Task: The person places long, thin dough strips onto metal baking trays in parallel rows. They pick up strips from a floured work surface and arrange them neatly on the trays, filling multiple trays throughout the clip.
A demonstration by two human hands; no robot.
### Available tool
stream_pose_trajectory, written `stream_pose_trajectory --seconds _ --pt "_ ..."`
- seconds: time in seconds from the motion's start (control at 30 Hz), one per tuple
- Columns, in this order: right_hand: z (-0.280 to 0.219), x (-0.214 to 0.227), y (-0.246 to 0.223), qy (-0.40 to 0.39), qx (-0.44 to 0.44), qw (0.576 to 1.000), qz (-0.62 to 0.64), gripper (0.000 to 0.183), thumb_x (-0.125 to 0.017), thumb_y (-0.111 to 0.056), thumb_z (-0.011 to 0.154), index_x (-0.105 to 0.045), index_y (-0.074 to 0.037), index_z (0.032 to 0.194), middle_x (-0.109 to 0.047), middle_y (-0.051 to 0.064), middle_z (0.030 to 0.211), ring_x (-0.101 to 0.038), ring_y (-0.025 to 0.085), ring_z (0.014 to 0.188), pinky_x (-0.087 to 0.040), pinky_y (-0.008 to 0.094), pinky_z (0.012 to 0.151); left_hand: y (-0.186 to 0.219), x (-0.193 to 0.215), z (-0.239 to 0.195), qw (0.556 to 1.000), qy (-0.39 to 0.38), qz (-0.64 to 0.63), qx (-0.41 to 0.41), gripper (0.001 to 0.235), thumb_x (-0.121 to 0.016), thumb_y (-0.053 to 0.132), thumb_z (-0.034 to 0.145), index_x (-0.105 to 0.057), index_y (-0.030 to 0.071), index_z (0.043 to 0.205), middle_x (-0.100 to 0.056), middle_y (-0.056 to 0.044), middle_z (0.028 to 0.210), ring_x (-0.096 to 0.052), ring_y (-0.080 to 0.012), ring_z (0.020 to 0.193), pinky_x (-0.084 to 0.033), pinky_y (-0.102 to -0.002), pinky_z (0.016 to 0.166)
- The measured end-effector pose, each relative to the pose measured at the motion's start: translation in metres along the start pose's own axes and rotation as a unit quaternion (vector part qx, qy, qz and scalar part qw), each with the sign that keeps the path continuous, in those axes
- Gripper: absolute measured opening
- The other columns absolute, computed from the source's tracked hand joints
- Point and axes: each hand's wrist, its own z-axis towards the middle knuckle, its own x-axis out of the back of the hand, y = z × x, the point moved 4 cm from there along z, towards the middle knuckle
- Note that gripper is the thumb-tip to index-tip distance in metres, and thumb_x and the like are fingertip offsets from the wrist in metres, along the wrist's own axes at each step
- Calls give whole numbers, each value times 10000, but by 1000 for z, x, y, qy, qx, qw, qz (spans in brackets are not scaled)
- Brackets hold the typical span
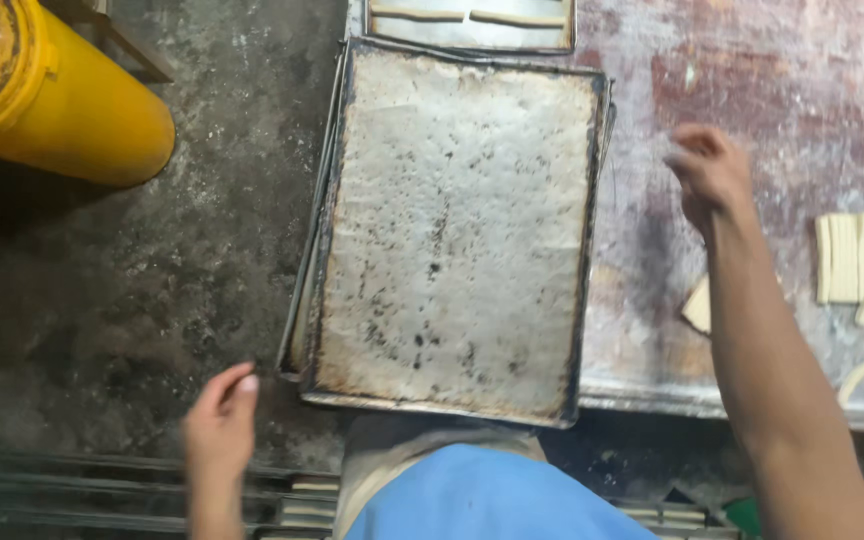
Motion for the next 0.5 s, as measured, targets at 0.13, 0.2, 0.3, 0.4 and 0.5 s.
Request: stream_pose_trajectory --seconds 0.13,0.2,0.3,0.4,0.5 --pt "-125 45 136 24 17 988 -153 202 -812 -125 881 -705 -230 1016 -718 -30 1012 -652 111 980 -474 282 863 82 -11 -3 997 -50 20 -49 317 -652 243 1026 -761 123 1298 -738 -77 1318 -717 -206 1106 -559 -338 970" --pt "-249 31 122 61 -168 984 -13 233 -554 20 989 -669 -170 1062 -636 69 861 -435 113 547 -303 290 407 116 -18 -6 987 -103 119 -13 432 -604 361 1026 -700 202 1416 -669 -21 1329 -659 -187 1063 -589 -392 888" --pt "-363 -6 143 -12 -157 987 37 349 -758 87 812 -742 -23 1143 -759 201 1200 -697 318 1198 -553 451 902 76 -30 12 974 1 104 -200 349 -802 327 975 -796 174 1289 -749 -94 1077 -747 -259 849 -607 -385 766" --pt "-420 -54 225 -75 -276 954 89 321 -639 241 769 -736 -3 953 -795 216 1363 -744 331 1298 -553 490 1141 104 -22 -3 977 -49 136 -158 402 -690 312 1000 -769 126 1348 -712 -32 1062 -644 -168 810 -539 -339 844" --pt "-443 -77 281 -62 -278 952 110 157 -660 102 886 -737 -6 970 -807 231 1341 -727 213 1297 -532 294 1023 132 -14 -25 967 -147 203 -42 436 -617 398 991 -768 185 1339 -773 -14 1278 -712 -213 1084 -547 -381 939"
